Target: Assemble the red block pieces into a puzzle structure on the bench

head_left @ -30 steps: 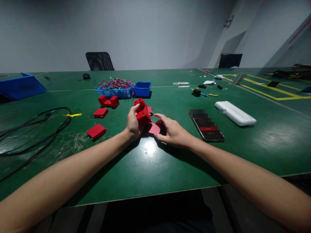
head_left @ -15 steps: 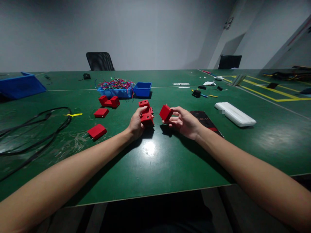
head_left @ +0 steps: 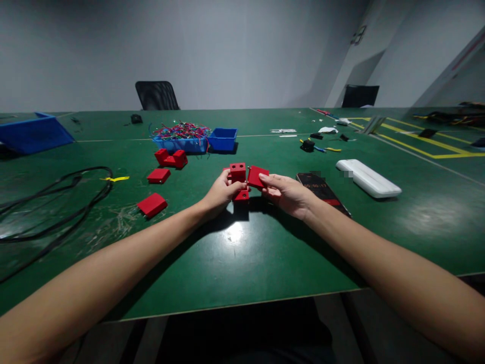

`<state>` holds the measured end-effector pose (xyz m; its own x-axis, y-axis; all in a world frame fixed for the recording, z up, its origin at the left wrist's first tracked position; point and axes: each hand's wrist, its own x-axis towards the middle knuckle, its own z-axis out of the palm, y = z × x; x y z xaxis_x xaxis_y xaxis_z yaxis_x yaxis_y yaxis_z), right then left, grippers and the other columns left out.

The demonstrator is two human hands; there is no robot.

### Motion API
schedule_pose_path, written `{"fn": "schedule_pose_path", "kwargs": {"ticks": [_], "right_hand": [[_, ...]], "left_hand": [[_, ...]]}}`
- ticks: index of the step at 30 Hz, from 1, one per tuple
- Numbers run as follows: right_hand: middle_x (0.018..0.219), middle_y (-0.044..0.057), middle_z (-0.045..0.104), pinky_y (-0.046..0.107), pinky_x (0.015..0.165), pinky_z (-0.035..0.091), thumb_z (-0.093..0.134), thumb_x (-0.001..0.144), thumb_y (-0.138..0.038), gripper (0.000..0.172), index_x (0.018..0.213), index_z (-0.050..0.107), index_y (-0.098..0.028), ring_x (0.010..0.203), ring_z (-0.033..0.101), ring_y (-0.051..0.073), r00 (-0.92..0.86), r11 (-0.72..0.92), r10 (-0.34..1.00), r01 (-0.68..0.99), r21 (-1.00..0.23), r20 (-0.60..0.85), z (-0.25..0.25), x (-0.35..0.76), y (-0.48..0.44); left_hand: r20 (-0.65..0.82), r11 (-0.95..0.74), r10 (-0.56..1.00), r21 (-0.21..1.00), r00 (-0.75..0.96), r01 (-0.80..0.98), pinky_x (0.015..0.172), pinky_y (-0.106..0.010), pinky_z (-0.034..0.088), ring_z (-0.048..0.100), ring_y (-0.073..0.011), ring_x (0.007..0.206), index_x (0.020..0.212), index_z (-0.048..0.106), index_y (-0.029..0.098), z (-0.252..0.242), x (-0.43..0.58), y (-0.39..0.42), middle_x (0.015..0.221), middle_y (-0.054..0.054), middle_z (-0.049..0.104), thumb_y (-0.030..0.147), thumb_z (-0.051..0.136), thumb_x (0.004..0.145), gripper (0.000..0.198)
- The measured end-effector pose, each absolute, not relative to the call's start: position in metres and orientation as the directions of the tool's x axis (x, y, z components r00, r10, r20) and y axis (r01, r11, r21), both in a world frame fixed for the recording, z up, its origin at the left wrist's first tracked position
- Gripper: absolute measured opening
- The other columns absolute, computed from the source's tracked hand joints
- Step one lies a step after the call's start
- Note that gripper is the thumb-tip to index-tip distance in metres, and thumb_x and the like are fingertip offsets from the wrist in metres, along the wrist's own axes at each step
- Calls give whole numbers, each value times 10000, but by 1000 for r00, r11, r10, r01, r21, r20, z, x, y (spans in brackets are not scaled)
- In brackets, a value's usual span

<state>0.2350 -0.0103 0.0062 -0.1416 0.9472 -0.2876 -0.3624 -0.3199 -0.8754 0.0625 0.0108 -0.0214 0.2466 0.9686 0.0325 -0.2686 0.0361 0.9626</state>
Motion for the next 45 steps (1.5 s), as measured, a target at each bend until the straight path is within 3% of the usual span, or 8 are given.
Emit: {"fn": "schedule_pose_path", "kwargs": {"ticks": [7,13,19,24,31,38,41,45], "right_hand": [[810,71,720,170,644,587,577,868,-34,126,798,627,-126,666,691,101,-85,-316,947,-397,-861,-308,10,232,-13],[802,43,720,168,522,561,580,867,-46,152,937,545,-177,671,714,119,-98,-306,952,-395,-866,-291,12,232,-16],[938,63,714,210,738,596,615,856,-171,42,897,624,-170,807,693,124,-72,-258,965,-446,-857,-253,12,235,-12],[931,66,704,236,860,560,667,820,-227,60,810,642,-174,893,668,134,-113,-210,977,-367,-906,-181,3,238,-8],[773,35,662,182,634,540,606,813,-111,81,753,609,-165,682,637,99,-22,-284,951,-459,-842,-309,9,234,-8],[576,7,572,197,388,338,475,829,-81,155,747,594,-137,446,444,82,-44,-355,922,-497,-792,-385,15,236,-9],[562,6,576,188,365,306,471,854,-90,193,718,601,-136,434,436,76,-54,-354,924,-491,-796,-378,16,235,-10],[621,12,651,179,501,466,586,842,-76,158,708,641,-137,547,571,85,18,-288,941,-476,-831,-337,13,232,-11]], "left_hand": [[-9,57,985,960,171,-274,664,-263,514,650,-124,649,988,519,149,-18,66,10,788,10,645,108,683,647,381],[-46,83,991,952,128,-294,645,-236,507,646,-112,650,948,530,147,-16,66,10,779,11,639,101,682,665,324],[-73,106,991,945,116,-311,633,-255,522,651,-125,633,959,521,154,-14,67,9,760,5,641,89,665,695,308],[-70,101,991,949,114,-297,646,-260,526,654,-125,633,958,522,152,-13,68,9,759,3,643,74,651,710,291],[-80,109,991,949,108,-295,603,-259,535,661,-135,621,960,506,152,-10,69,6,741,6,630,67,626,732,271],[-104,129,989,950,104,-284,579,-256,536,655,-137,612,948,503,157,-7,69,4,713,5,621,74,620,739,254],[-105,132,989,950,107,-283,570,-254,536,654,-137,611,942,502,155,-6,70,3,711,5,619,69,617,739,249],[-110,137,988,952,110,-275,552,-232,529,656,-129,617,944,498,150,-5,70,3,719,8,618,64,607,754,236]]}}
